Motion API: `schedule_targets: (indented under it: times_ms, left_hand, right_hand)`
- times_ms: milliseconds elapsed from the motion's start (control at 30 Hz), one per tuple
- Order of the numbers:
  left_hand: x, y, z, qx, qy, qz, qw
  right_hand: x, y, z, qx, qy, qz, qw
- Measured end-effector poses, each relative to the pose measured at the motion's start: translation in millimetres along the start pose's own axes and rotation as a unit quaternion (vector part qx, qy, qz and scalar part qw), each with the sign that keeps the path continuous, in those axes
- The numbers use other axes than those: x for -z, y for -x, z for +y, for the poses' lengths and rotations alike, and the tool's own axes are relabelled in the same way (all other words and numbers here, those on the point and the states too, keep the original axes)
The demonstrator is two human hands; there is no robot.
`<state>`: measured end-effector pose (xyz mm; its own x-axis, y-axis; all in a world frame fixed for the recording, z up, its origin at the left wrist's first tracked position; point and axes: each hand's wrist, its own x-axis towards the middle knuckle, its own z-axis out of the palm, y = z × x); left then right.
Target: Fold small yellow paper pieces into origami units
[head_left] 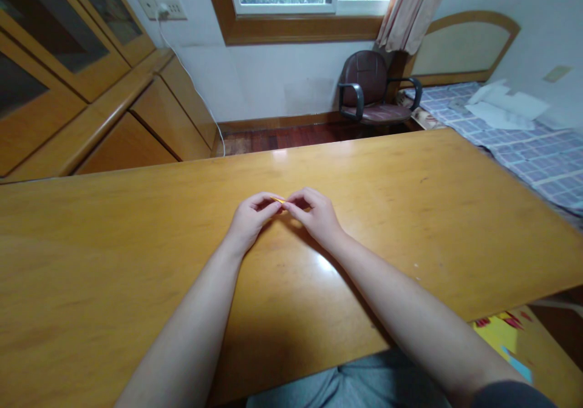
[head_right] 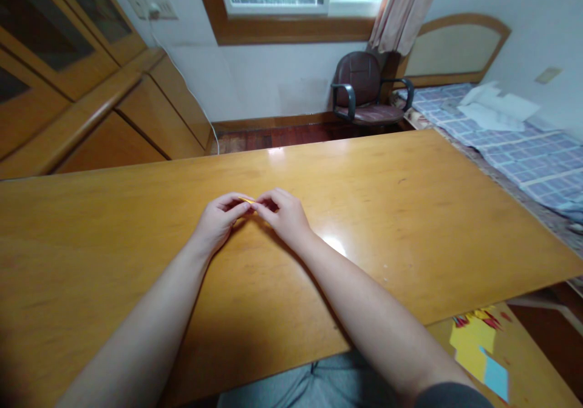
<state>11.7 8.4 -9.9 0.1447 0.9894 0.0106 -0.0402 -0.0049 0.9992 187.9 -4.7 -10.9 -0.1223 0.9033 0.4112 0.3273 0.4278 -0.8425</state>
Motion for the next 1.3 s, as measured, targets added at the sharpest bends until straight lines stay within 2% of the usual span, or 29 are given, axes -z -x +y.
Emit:
schedule_targets:
  times_ms: [300,833,1300]
  left_hand:
    - [1.2,-0.9,-4.5,-0.017,0.014,-0.015,1.000]
    - [0.0,0.1,-1.5,0.005,0.036,-0.019,0.999]
    - [2.0,1.3,-1.7,0.016,0.053,-0.033,0.998]
  right_hand:
    - [-0.4,-0.5,0.1,-0.006,-0.018,-0.004,1.000]
    - [-1.7,-1.9,4.2,-0.043,-0.081,-0.006,0.996]
    - [-0.9,-2.7,2.0,-0.052,-0.067,0.004,0.996]
